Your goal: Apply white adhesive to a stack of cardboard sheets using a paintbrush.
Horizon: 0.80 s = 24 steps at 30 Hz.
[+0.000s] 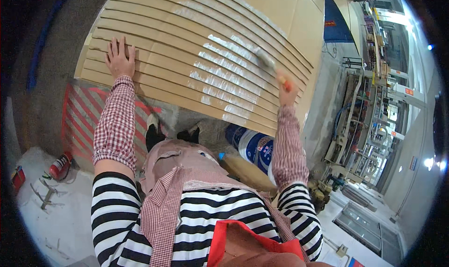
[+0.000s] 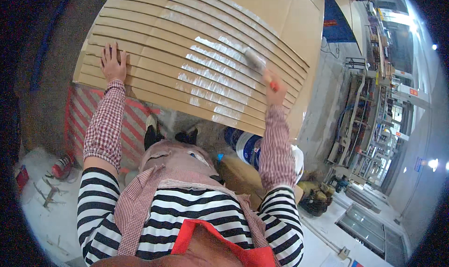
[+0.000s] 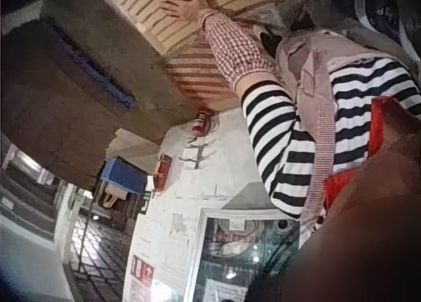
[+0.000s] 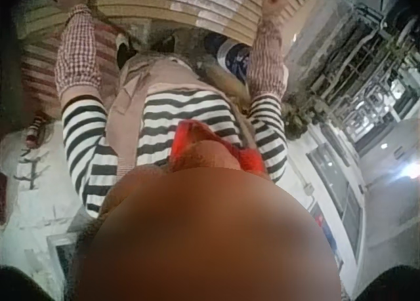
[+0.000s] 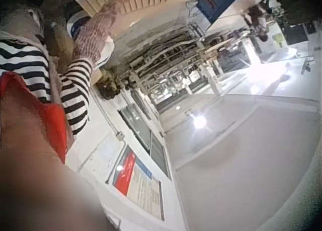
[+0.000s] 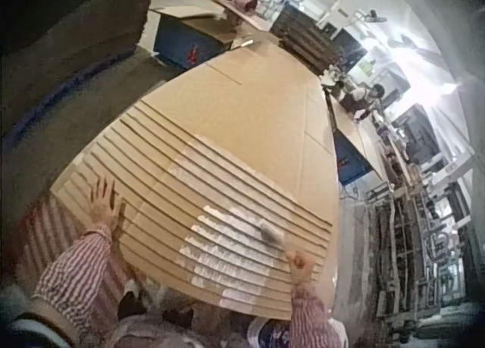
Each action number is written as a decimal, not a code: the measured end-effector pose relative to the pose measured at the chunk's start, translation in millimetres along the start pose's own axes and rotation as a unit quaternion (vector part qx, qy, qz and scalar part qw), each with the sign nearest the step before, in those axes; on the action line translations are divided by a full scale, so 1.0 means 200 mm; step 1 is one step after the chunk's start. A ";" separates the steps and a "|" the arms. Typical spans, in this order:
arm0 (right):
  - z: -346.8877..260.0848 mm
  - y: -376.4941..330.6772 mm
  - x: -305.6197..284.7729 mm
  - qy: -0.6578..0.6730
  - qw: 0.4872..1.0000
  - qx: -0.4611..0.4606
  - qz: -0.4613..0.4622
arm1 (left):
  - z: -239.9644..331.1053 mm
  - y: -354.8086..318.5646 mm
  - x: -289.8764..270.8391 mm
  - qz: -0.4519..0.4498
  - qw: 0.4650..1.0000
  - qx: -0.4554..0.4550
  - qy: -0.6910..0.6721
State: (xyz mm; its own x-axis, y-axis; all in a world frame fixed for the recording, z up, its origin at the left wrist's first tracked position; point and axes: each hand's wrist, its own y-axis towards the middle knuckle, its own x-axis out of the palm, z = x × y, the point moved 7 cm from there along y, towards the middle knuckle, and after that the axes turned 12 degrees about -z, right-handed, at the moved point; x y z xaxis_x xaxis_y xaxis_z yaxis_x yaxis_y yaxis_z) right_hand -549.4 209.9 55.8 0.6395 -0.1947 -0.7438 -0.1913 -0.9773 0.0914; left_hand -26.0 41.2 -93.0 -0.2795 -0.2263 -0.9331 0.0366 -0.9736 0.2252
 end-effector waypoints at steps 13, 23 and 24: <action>-0.43 -0.30 0.01 0.020 0.996 -0.063 -0.052 | 0.00 0.00 -0.02 -0.010 1.000 -0.013 -0.001; -0.55 -0.17 0.48 -0.089 0.961 -0.232 -0.121 | -0.02 0.00 0.02 -0.031 0.999 -0.032 -0.006; -0.55 -0.34 0.52 -0.061 0.965 -0.172 -0.190 | -0.02 0.00 0.03 -0.029 0.999 -0.031 -0.013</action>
State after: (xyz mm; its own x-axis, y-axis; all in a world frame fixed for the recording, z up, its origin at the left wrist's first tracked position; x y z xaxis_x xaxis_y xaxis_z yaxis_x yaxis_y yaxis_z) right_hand -388.7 247.6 45.4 0.5184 0.1737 -0.8373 0.3106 -0.9505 -0.0049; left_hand -24.2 40.2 -98.9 -0.3075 -0.1692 -0.9364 0.0785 -0.9852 0.1522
